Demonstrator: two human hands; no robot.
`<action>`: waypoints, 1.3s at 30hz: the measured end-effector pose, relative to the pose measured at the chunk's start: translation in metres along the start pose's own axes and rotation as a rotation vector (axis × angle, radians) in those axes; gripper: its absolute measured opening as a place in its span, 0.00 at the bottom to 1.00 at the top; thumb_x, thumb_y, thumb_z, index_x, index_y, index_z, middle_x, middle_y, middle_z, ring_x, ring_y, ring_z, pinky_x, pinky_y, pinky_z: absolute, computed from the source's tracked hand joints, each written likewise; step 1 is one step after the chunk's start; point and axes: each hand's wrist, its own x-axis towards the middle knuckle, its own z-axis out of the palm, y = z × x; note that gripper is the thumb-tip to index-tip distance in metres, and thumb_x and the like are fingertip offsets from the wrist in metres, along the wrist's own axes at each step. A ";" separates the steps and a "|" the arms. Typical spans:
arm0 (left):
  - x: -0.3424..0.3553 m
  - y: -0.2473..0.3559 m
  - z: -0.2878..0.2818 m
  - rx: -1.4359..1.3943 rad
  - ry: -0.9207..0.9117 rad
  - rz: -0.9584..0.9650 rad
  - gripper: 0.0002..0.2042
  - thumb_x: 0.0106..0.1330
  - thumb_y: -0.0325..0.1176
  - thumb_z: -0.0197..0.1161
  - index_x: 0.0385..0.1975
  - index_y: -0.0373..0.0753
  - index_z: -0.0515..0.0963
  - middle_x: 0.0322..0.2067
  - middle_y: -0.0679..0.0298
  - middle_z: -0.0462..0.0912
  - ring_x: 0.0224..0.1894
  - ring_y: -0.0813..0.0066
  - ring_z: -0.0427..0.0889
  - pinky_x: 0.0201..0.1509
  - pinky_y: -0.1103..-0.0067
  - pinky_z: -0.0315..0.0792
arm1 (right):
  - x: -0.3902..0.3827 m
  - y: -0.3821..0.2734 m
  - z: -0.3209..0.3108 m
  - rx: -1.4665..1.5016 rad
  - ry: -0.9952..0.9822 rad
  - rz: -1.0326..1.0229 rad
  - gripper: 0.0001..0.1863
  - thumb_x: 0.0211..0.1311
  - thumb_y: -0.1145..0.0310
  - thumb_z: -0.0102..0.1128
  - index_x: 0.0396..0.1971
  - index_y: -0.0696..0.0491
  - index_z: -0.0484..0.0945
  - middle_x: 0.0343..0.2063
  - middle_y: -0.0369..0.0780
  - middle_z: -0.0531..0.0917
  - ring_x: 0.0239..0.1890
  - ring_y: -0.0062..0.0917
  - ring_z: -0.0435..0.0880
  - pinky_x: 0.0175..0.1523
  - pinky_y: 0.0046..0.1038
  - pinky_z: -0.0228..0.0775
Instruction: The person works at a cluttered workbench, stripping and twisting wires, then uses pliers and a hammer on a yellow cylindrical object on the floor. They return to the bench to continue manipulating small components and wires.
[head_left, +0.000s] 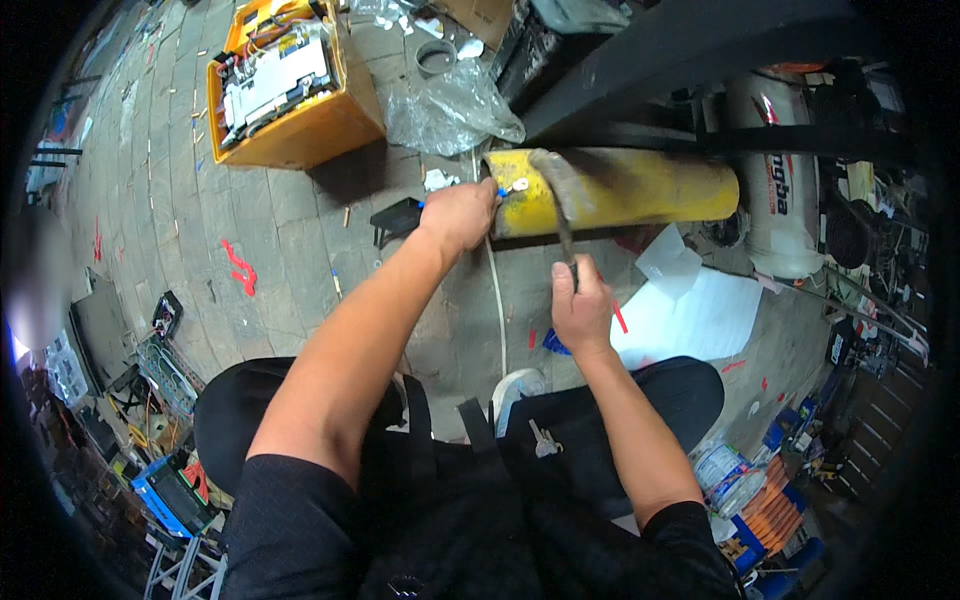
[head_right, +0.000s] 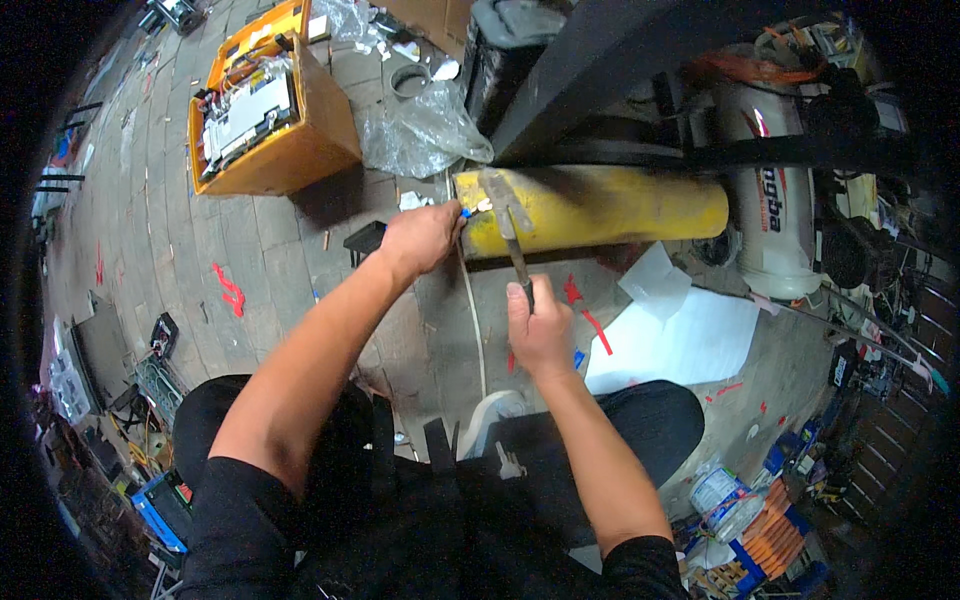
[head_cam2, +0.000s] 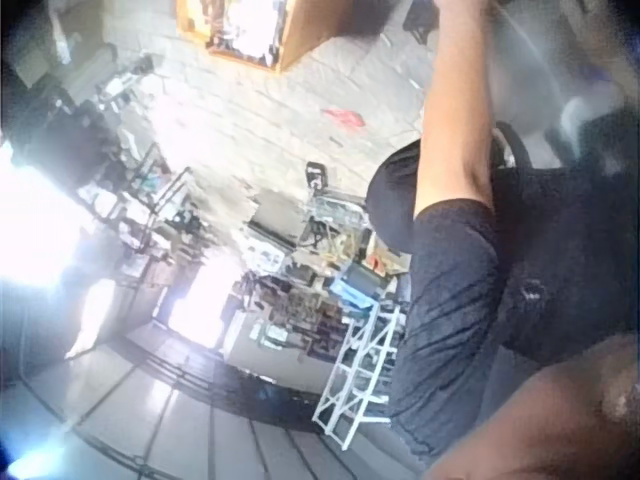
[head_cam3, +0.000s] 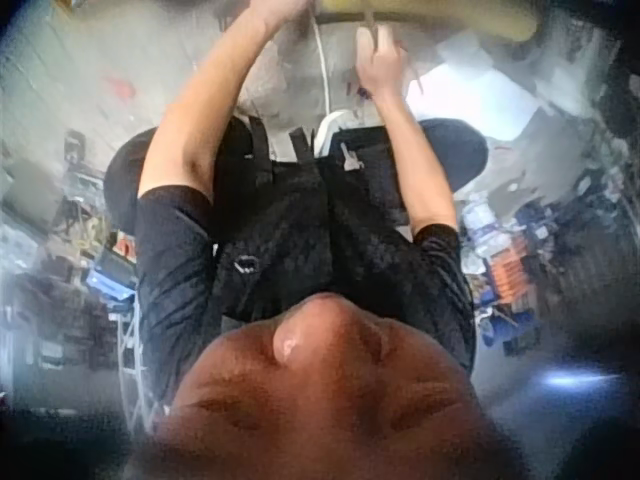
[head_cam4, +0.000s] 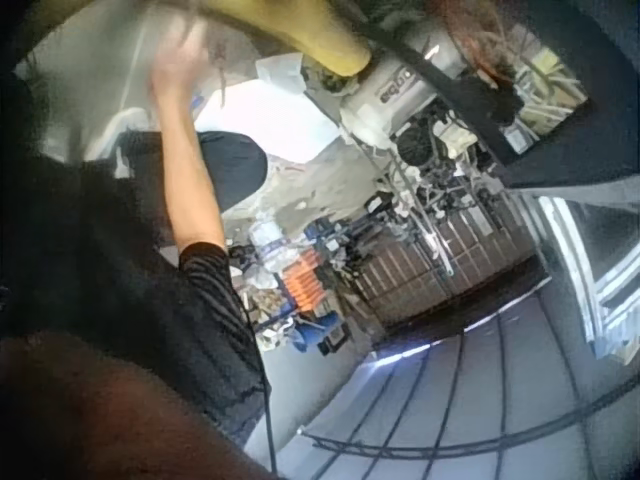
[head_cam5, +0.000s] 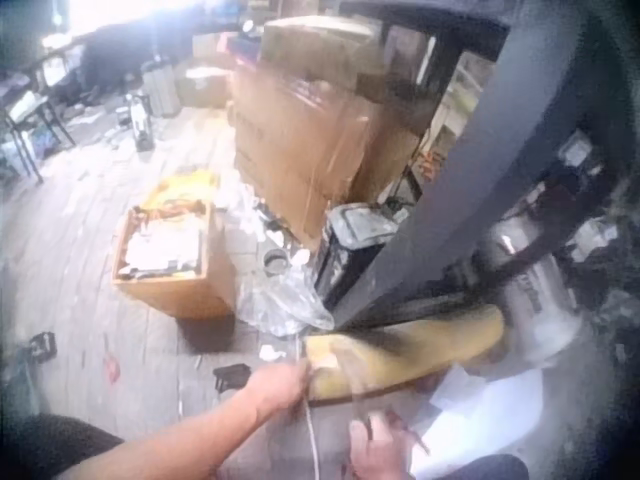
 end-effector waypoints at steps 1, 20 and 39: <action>0.000 -0.002 0.001 -0.011 0.011 0.005 0.15 0.78 0.46 0.52 0.43 0.39 0.76 0.34 0.48 0.87 0.39 0.43 0.87 0.43 0.54 0.79 | -0.005 0.005 0.001 0.045 -0.001 -0.019 0.18 0.75 0.53 0.56 0.38 0.55 0.76 0.25 0.55 0.83 0.30 0.58 0.83 0.34 0.54 0.72; 0.000 0.002 0.001 0.020 -0.001 -0.037 0.15 0.78 0.46 0.52 0.43 0.39 0.75 0.36 0.49 0.88 0.41 0.44 0.87 0.44 0.53 0.79 | 0.005 0.002 0.001 0.042 -0.092 0.049 0.16 0.76 0.55 0.55 0.37 0.55 0.76 0.25 0.55 0.84 0.31 0.60 0.83 0.35 0.55 0.72; -0.003 0.007 0.008 0.018 0.038 -0.054 0.13 0.76 0.44 0.54 0.42 0.40 0.76 0.35 0.51 0.87 0.40 0.47 0.87 0.43 0.56 0.79 | -0.003 0.007 0.003 0.070 -0.147 0.170 0.19 0.79 0.56 0.52 0.34 0.58 0.74 0.27 0.56 0.82 0.34 0.58 0.82 0.36 0.49 0.71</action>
